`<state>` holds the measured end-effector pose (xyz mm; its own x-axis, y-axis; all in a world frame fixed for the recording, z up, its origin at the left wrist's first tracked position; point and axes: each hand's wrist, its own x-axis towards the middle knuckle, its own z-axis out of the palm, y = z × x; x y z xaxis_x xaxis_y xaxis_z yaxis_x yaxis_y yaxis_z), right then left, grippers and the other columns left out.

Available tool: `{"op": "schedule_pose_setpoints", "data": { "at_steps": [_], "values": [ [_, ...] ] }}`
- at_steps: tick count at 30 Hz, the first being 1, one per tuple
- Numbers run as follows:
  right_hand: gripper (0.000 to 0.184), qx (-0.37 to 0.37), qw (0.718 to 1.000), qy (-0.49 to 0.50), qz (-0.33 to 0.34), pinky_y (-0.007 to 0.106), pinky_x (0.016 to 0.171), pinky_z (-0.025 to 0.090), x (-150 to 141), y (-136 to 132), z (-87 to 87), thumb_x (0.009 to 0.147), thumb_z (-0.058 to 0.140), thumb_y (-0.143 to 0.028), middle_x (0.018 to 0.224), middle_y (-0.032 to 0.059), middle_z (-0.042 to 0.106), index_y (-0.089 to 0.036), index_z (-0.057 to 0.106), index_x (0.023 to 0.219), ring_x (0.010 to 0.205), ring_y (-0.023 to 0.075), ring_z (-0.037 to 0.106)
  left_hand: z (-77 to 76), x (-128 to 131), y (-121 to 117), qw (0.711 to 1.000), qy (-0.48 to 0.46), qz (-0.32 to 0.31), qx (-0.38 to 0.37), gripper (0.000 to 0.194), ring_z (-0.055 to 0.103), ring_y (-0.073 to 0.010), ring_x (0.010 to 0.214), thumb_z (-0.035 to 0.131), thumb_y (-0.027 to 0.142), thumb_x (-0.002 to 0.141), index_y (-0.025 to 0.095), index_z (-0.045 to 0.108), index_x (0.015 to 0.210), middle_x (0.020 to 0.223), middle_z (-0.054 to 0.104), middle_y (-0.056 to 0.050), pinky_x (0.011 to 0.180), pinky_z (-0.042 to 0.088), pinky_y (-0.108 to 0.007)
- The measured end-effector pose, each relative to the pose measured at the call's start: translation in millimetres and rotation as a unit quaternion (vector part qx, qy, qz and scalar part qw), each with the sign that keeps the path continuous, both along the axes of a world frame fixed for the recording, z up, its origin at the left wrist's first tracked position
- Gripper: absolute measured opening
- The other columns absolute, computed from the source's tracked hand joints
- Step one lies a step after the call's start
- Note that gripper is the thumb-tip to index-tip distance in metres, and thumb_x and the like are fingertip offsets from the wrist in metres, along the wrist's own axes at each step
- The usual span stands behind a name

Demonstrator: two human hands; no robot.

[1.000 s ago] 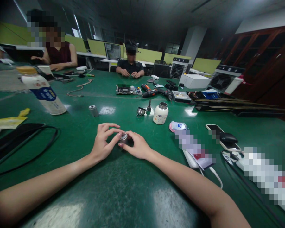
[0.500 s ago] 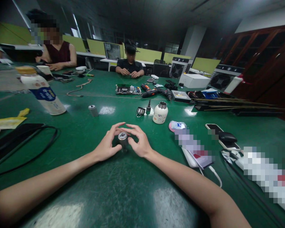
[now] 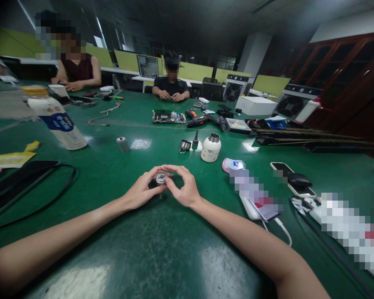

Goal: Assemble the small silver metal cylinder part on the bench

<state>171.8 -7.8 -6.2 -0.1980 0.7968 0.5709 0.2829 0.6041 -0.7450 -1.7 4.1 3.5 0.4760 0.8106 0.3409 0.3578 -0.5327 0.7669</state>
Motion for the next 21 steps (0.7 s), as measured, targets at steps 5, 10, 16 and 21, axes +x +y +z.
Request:
{"op": "schedule_pose_setpoints", "data": {
  "at_steps": [5,10,16,21],
  "values": [
    [0.027,0.015,1.000,-0.020,0.012,0.040,0.097,0.045,-2.5,-0.8,-0.7,0.086,0.060,-0.021,0.109,0.0029,0.070,-0.027,0.065,0.112,0.104,0.0189,0.062,0.7,-0.1,-0.1,1.000,0.005,-0.012,0.002,0.038,0.062,-0.0231,0.105,0.056,0.026,0.080,0.023,0.052,0.118,0.117,0.065,-0.004,0.093,0.046,-0.037],
    [0.020,-0.033,0.999,0.031,-0.010,0.037,0.092,0.050,-6.5,-1.3,0.4,0.080,0.069,-0.027,0.100,0.0038,0.071,-0.023,0.068,0.099,0.095,0.0182,0.066,-2.9,-0.1,-0.5,0.997,0.049,0.000,0.056,0.042,0.059,-0.0238,0.109,0.053,0.025,0.081,0.021,0.048,0.122,0.122,0.062,-0.007,0.094,0.043,-0.038],
    [0.024,-0.085,0.991,0.101,-0.008,0.034,0.084,0.055,-10.2,-1.2,5.8,0.073,0.076,-0.034,0.089,0.0040,0.073,-0.020,0.068,0.091,0.083,0.0180,0.070,-6.9,1.6,-1.5,0.992,0.089,0.007,0.087,0.046,0.057,-0.0259,0.112,0.057,0.028,0.081,0.020,0.046,0.125,0.123,0.061,-0.010,0.096,0.039,-0.042],
    [0.019,-0.058,0.989,0.113,-0.073,0.034,0.082,0.055,-4.7,5.6,4.4,0.076,0.072,-0.035,0.089,0.0041,0.073,-0.020,0.067,0.087,0.085,0.0190,0.070,-11.2,1.8,-1.7,0.982,0.126,0.077,0.116,0.041,0.058,-0.0250,0.105,0.061,0.038,0.081,0.021,0.052,0.117,0.114,0.064,-0.007,0.092,0.038,-0.040]
  ]
}}
